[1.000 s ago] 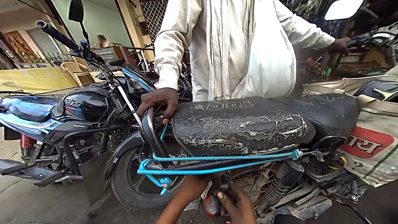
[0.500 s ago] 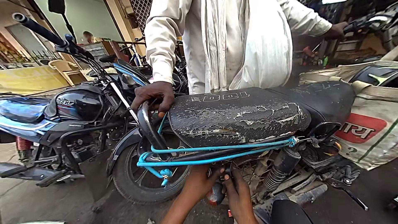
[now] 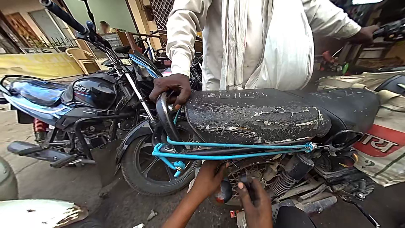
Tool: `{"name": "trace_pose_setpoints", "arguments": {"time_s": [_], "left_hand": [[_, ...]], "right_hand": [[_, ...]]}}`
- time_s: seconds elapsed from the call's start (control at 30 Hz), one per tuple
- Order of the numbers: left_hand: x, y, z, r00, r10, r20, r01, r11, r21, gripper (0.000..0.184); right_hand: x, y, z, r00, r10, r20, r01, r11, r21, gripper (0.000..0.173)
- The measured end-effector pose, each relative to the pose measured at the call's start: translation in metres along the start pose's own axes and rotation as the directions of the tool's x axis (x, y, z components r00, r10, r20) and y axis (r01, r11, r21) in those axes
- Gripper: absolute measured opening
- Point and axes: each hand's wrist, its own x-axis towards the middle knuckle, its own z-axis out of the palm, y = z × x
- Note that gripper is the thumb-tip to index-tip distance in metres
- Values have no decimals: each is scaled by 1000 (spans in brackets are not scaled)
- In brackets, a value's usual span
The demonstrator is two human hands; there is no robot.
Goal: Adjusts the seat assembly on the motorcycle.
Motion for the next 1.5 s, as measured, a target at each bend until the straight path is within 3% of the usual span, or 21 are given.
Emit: {"name": "trace_pose_setpoints", "arguments": {"time_s": [0.1,0.17,0.43,0.5,0.6,0.7,0.9,1.03,1.23,1.37,1.5], "left_hand": [[1,1,-3,1000,-19,8,20,999,-27,36],[2,2,-3,999,-36,7,36,998,-56,34],[3,14,3,975,-206,-83,175,942,-285,24],[1,15,8,969,-206,-135,176,962,-210,24],[-6,9,18,976,-39,-213,26,998,-63,26],[-13,10,23,983,55,-177,-53,998,15,33],[-5,19,32,973,18,-231,19,987,157,29],[2,28,37,977,-29,-210,91,952,292,31],[4,25,43,955,207,-215,-102,903,418,27],[7,21,44,950,208,-233,-140,950,279,24],[8,14,45,927,61,-369,-48,998,44,20]], "right_hand": [[21,3,-4,989,-82,-126,64,988,-142,33],[38,7,0,993,-73,-90,54,978,-201,39],[47,13,40,994,69,-81,-68,998,12,34],[47,10,42,993,80,-89,-75,995,60,32],[50,11,41,991,103,-89,-87,982,167,19],[54,8,38,987,137,-85,-119,975,188,17],[60,4,31,991,128,-48,-115,968,224,16],[62,6,26,995,85,-50,-78,988,132,17],[61,16,21,995,-39,-94,39,999,0,26],[64,16,20,991,-51,-123,51,999,2,17],[68,10,13,999,33,-43,-23,975,219,18]]}}
